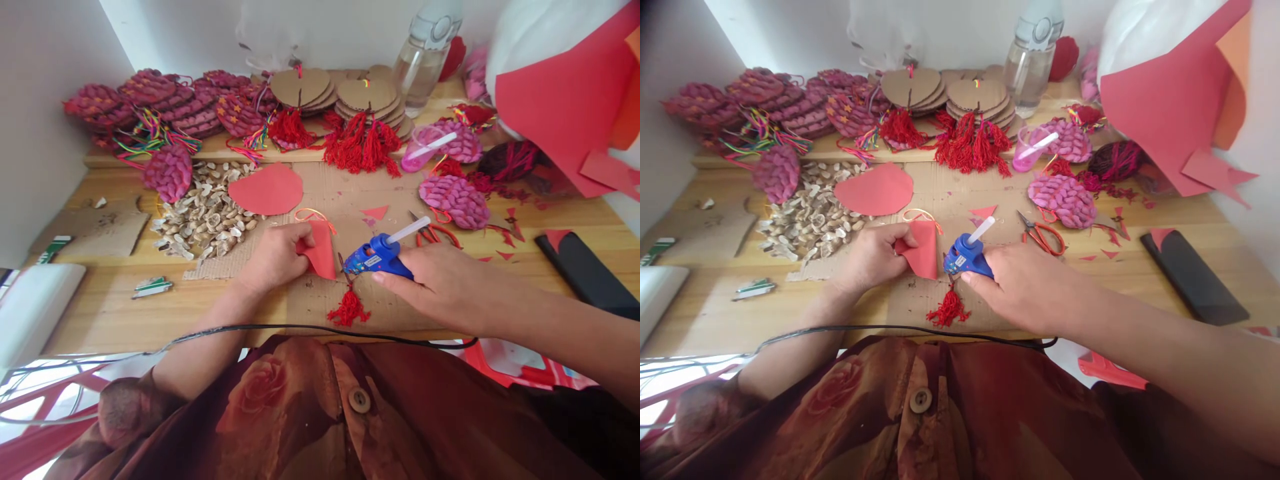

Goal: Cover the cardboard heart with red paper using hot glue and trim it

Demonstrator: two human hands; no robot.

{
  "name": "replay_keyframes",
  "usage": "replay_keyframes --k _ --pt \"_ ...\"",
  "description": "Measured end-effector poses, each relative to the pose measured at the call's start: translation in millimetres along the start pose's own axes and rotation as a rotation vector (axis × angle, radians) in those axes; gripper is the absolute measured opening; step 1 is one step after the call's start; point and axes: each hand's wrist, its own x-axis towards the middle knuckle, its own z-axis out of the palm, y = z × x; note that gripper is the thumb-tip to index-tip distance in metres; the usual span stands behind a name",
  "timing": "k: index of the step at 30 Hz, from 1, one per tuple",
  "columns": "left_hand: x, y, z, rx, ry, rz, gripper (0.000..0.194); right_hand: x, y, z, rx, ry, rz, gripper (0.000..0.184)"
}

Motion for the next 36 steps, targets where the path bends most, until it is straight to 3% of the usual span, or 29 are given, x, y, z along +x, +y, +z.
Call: replay_keyframes --k 9,20,36 --pt "1.0 -3.9 2.8 -0.019 0.018 0.037 0.018 -8.8 -5.9 -2.3 -0.006 -0.005 -0.001 0.039" --pt "0.6 -3.1 1.4 -0.003 0.003 0.029 0.019 4.0 -7.7 -1.4 -0.067 0.055 -0.038 0.039" --pt "0.2 -3.1 3.1 -0.008 0.025 0.031 0.019 -4.9 -5.9 -4.1 -0.057 -0.015 -0.021 0.038"
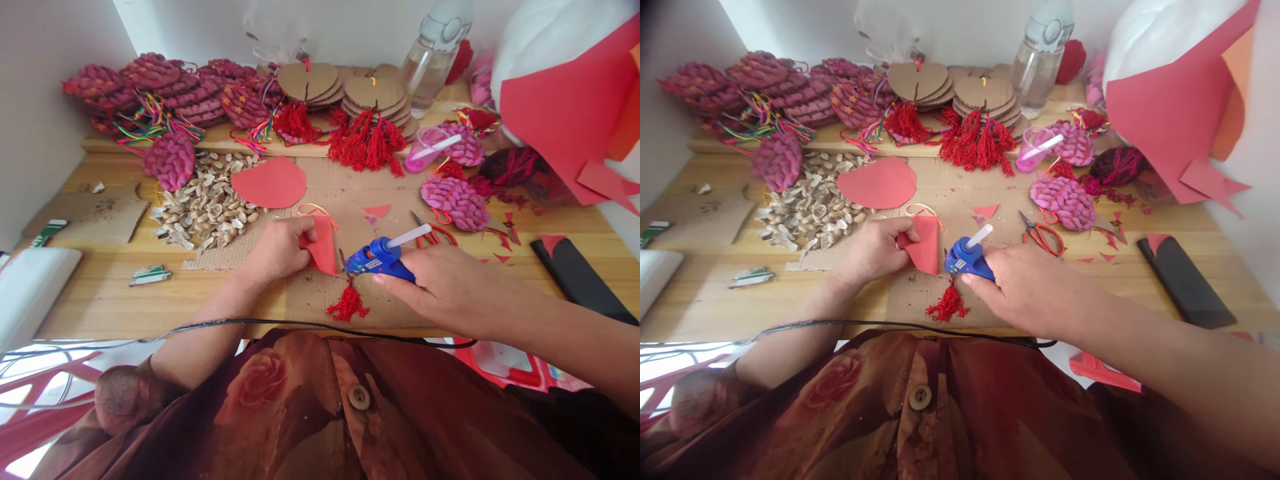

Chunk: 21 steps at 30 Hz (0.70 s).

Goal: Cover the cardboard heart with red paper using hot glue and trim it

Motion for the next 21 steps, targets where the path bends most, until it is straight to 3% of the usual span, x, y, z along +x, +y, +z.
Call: replay_keyframes --k 21 --pt "-0.7 1.0 -1.8 0.011 -0.033 -0.034 0.019 1.6 -4.5 -3.5 -0.001 -0.058 -0.009 0.039"
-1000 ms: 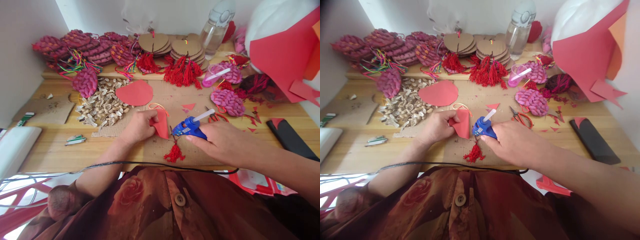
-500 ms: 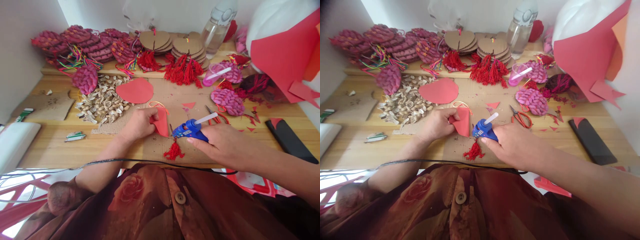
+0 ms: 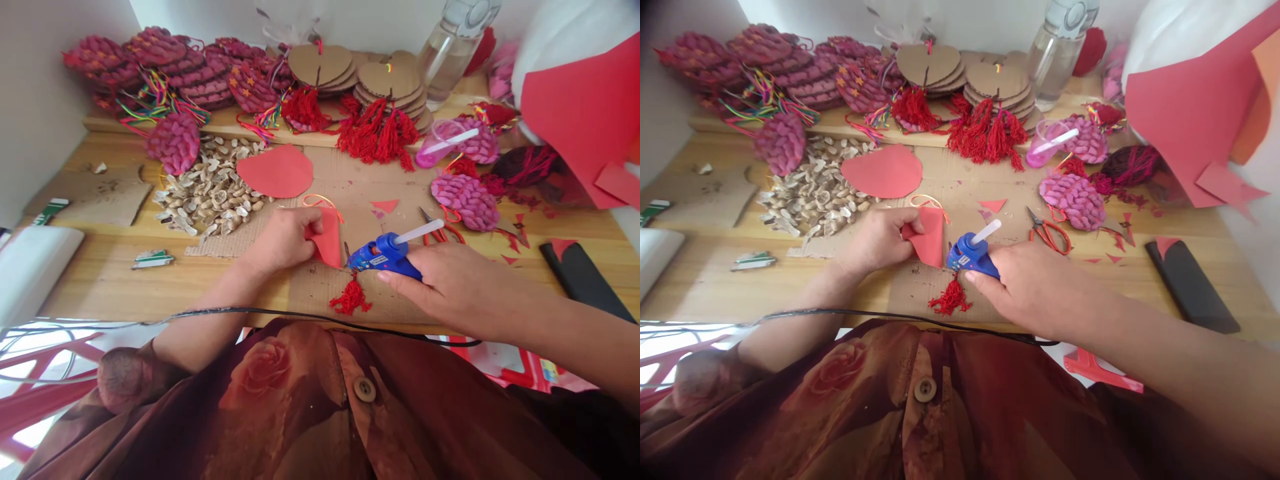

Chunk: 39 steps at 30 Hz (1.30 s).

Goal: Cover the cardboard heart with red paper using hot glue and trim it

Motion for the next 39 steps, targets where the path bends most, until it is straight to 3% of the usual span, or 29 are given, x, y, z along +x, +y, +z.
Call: replay_keyframes --k 18,29,39 --pt "1.4 -0.5 0.9 -0.01 0.02 0.028 0.019 6.1 -1.2 -7.2 -0.045 0.026 0.003 0.037" --pt "1.8 -0.1 0.7 -0.005 0.025 0.03 0.02 -5.6 12.9 9.9 0.133 0.093 0.039 0.053" --pt "1.7 -2.4 2.6 -0.009 0.021 0.02 0.017 -2.7 11.5 14.5 0.051 0.115 0.02 0.047"
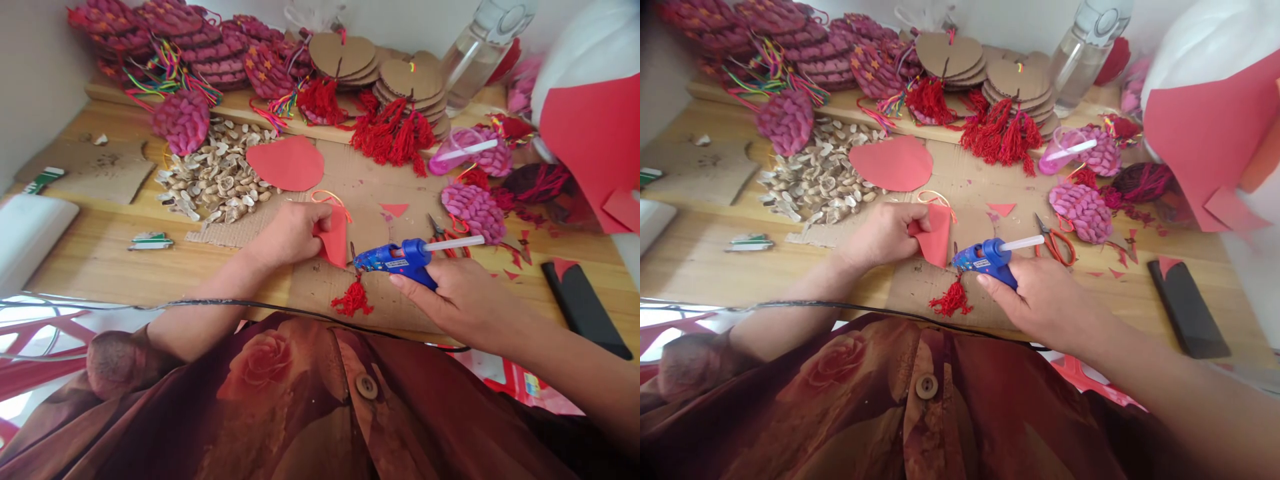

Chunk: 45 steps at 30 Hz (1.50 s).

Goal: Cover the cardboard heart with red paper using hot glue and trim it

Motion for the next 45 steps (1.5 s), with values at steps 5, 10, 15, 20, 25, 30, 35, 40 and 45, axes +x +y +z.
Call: replay_keyframes --k 5,10,15,20,25,30,35,40,45 --pt "-0.2 0.8 -0.7 0.008 -0.002 -0.003 0.018 1.1 0.0 -0.6 -0.034 -0.018 -0.001 0.046" --pt "-0.2 2.4 -1.6 0.009 -0.008 -0.005 0.017 2.2 2.0 -2.7 -0.089 -0.021 0.001 0.045" --pt "0.0 1.0 -1.2 0.002 0.0 0.0 0.021 1.7 0.6 -5.8 -0.102 -0.031 -0.039 0.044" --pt "-0.5 3.0 -2.5 0.007 -0.008 -0.004 0.024 -1.0 -5.4 -12.1 0.003 -0.039 -0.038 0.043" --pt "-1.6 5.5 -4.1 0.006 -0.022 -0.004 0.023 -4.7 5.8 -5.6 0.341 -0.033 0.141 0.052" --pt "-2.3 3.8 -2.9 0.001 -0.026 0.027 0.025 -4.1 29.8 20.9 1.095 -0.032 0.365 0.046" --pt "-3.5 6.9 1.5 0.021 0.005 0.085 0.051 5.7 41.4 41.8 1.652 0.068 0.386 0.042" --pt "-6.4 7.2 10.1 -0.066 -0.016 0.012 0.124 25.7 43.2 44.9 1.958 0.154 0.378 0.045" --pt "-10.5 9.4 14.2 0.193 -0.077 0.086 0.081 51.6 44.3 46.0 2.017 0.211 0.383 0.045"
